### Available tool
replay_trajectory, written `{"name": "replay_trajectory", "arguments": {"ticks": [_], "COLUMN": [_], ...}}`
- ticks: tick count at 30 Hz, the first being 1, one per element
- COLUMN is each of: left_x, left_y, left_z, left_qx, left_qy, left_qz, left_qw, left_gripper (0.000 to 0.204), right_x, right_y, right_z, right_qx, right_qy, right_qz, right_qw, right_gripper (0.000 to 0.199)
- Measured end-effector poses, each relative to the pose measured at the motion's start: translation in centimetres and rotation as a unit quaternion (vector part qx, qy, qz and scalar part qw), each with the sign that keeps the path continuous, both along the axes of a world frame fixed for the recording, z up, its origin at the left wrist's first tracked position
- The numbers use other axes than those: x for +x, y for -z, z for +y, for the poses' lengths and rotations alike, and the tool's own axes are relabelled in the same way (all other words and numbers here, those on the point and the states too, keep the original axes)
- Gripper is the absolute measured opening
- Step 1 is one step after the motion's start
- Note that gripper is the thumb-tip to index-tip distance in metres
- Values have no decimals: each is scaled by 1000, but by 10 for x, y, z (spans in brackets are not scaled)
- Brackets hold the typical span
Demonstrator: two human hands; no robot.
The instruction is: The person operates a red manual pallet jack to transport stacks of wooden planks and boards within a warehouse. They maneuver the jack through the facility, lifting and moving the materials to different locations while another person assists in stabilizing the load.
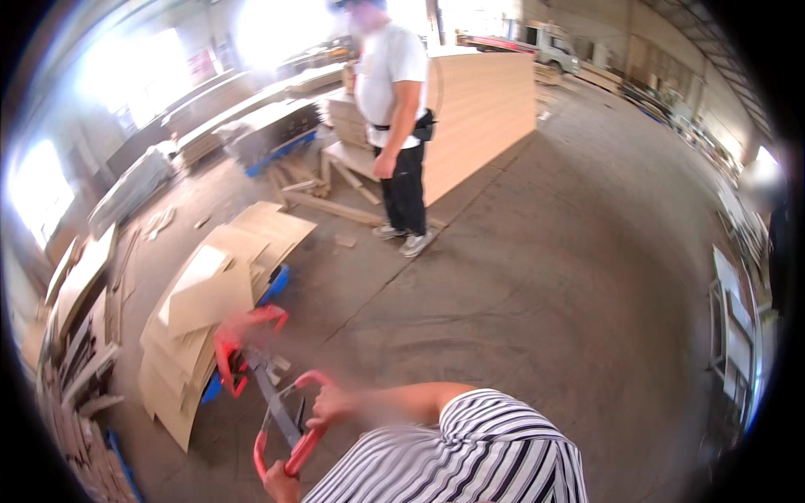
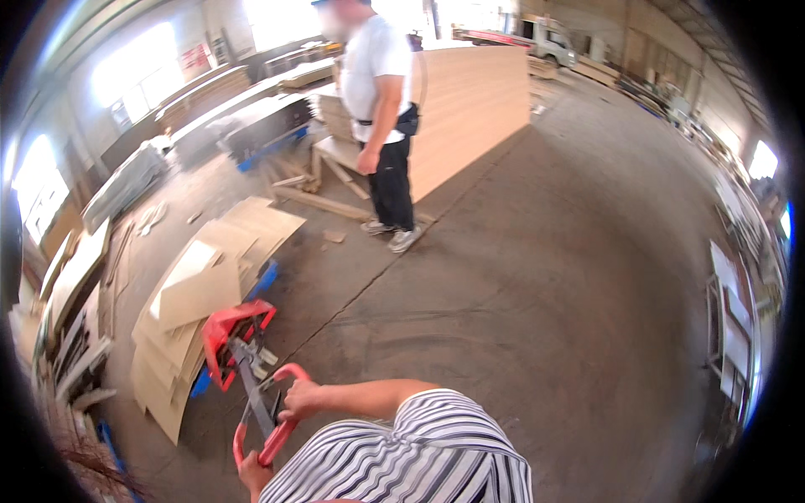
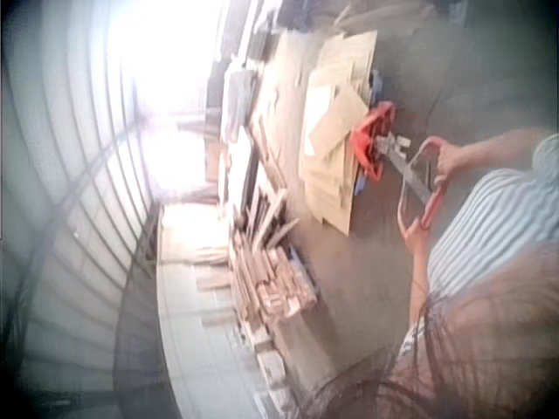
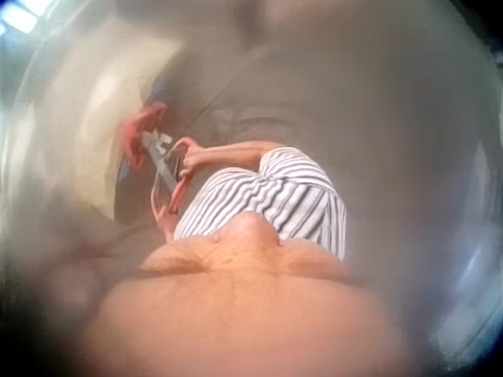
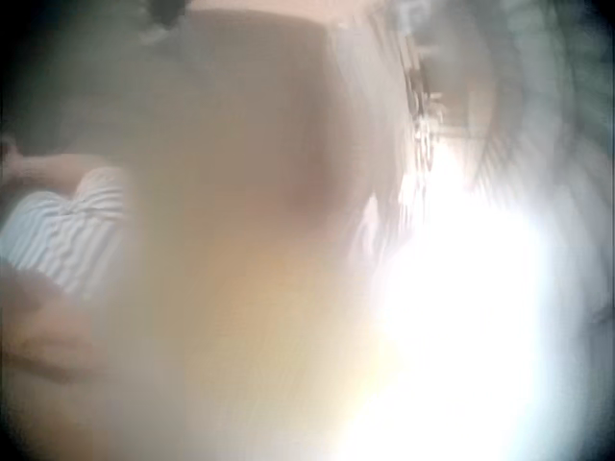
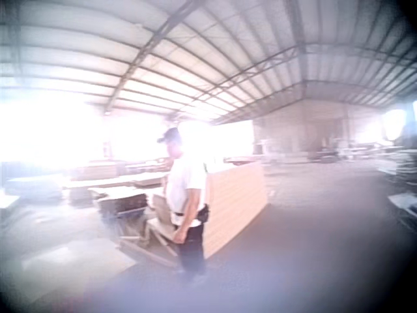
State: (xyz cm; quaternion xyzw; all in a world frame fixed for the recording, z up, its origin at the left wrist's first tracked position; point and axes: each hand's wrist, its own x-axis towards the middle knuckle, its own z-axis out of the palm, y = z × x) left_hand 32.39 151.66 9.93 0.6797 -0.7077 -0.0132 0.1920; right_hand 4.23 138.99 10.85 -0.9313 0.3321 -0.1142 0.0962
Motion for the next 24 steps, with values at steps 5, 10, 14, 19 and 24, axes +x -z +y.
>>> {"name": "replay_trajectory", "arguments": {"ticks": [5, 10, 14, 19, 24], "left_x": [-19, -22, -15, -44, -28], "left_y": [-25, -28, -4, -38, -30], "left_z": [33, 83, 100, 174, 244], "left_qx": [-8, 284, 355, 421, 373], "left_qy": [169, 91, 172, 92, 125], "left_qz": [-25, -28, -55, -112, -125], "left_qw": [985, 954, 917, 895, 911], "left_gripper": [14, 34, 50, 47, 45], "right_x": [-23, -33, -56, -52, -45], "right_y": [-8, -1, 8, 9, 26], "right_z": [47, 110, 165, 241, 325], "right_qx": [81, 50, -21, 6, -46], "right_qy": [56, 40, 27, 47, 80], "right_qz": [3, -9, -16, 21, -26], "right_qw": [995, 998, 999, 999, 995], "right_gripper": [58, 58, 46, 54, 51]}}
